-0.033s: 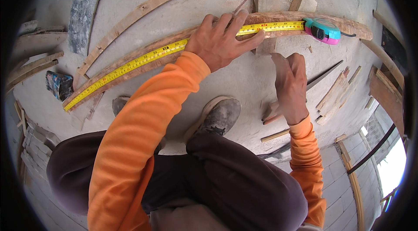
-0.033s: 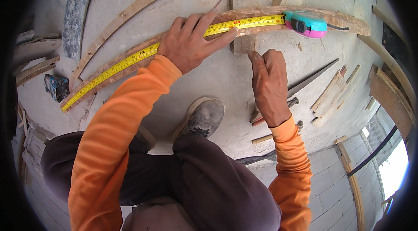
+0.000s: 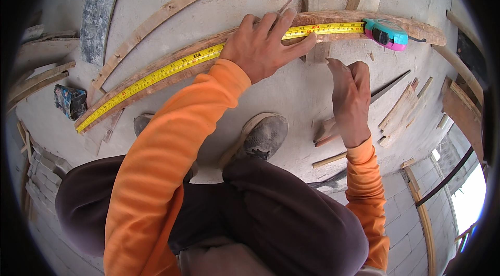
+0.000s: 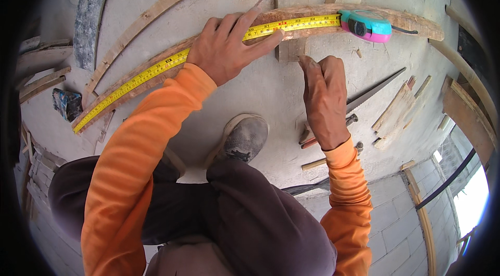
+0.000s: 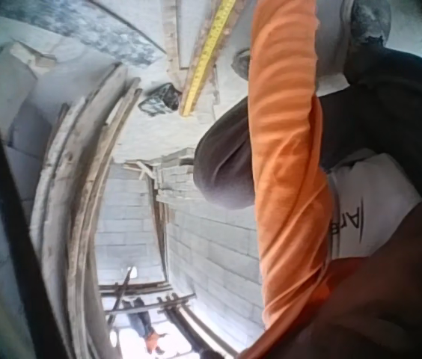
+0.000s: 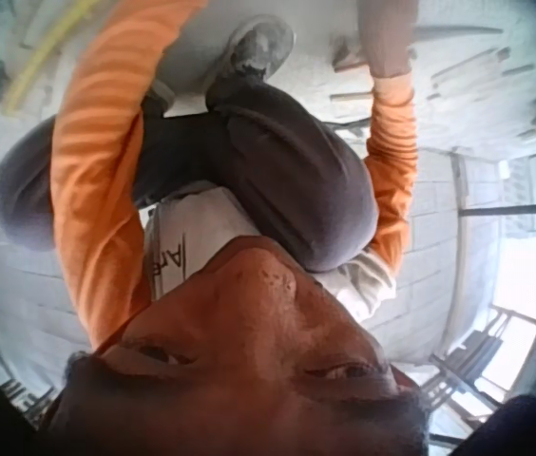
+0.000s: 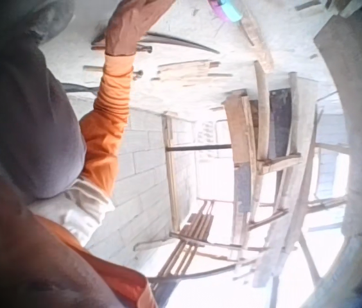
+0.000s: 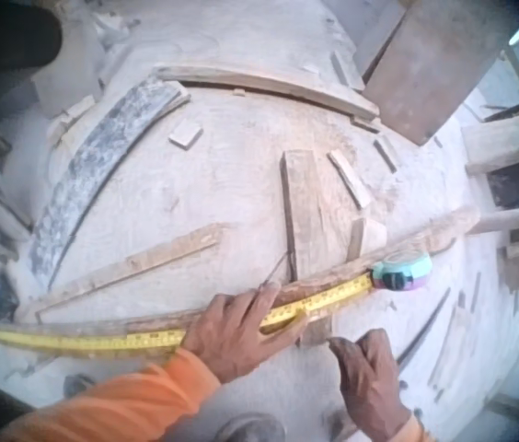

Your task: The person measures a piece of wood using a tape measure and marks it with a pencil, then saws the wood at the marked point using a hand saw.

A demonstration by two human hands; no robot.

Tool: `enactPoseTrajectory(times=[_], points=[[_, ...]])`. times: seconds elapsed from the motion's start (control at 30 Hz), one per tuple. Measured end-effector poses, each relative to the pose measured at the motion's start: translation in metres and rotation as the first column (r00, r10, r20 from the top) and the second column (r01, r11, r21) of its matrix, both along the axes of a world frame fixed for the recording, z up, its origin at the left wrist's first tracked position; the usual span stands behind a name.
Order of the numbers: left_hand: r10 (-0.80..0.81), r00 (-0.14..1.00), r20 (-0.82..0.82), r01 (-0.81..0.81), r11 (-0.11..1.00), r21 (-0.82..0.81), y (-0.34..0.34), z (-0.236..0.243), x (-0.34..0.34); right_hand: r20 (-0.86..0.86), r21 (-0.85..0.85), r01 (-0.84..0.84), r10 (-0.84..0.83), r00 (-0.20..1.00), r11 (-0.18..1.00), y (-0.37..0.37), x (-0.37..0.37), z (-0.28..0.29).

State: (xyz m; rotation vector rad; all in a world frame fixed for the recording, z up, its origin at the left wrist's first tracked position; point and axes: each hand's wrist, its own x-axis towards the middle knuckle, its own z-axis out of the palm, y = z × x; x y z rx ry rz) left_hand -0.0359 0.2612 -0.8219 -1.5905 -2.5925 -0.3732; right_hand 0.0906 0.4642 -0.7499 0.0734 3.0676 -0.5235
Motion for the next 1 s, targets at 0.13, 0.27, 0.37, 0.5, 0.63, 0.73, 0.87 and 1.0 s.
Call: enactPoseTrajectory(times=[0.13, 0.27, 0.37, 0.5, 0.63, 0.73, 0.87, 1.0], points=[[0.002, 1.0, 0.008, -0.002, 1.0, 0.013, 0.0, -0.003, -0.001, -0.099, -0.079, 0.081, -0.089, 0.991, 0.994, -0.01, -0.017, -0.007], [0.004, 1.0, 0.016, -0.004, 1.0, 0.014, 0.002, -0.002, -0.002, -0.17, -0.048, 0.076, -0.083, 0.982, 0.996, -0.01, -0.027, -0.016], [0.007, 1.0, 0.02, -0.008, 1.0, 0.016, 0.001, -0.001, -0.002, -0.194, -0.052, 0.063, -0.072, 0.978, 0.997, -0.01, -0.026, -0.022], [0.014, 1.0, 0.007, -0.014, 1.0, -0.004, 0.0, -0.001, -0.002, -0.207, -0.06, 0.055, -0.066, 0.976, 0.997, -0.013, -0.03, -0.024], [0.013, 1.0, 0.002, -0.013, 1.0, -0.006, 0.0, -0.001, -0.002, -0.222, -0.039, 0.042, -0.049, 0.974, 0.998, -0.015, -0.035, -0.024], [0.005, 1.0, -0.007, -0.005, 1.0, 0.001, 0.002, -0.002, -0.001, -0.205, -0.032, 0.029, -0.035, 0.978, 0.999, -0.014, -0.037, -0.021], [0.017, 1.0, -0.004, -0.017, 1.0, -0.007, 0.0, -0.002, -0.001, -0.135, -0.017, 0.006, -0.008, 0.991, 1.0, -0.02, -0.045, -0.012], [0.021, 0.999, -0.033, -0.021, 1.0, -0.015, 0.0, -0.003, -0.002, 0.002, 0.023, -0.012, 0.011, 1.0, 1.0, -0.021, -0.041, -0.002]])
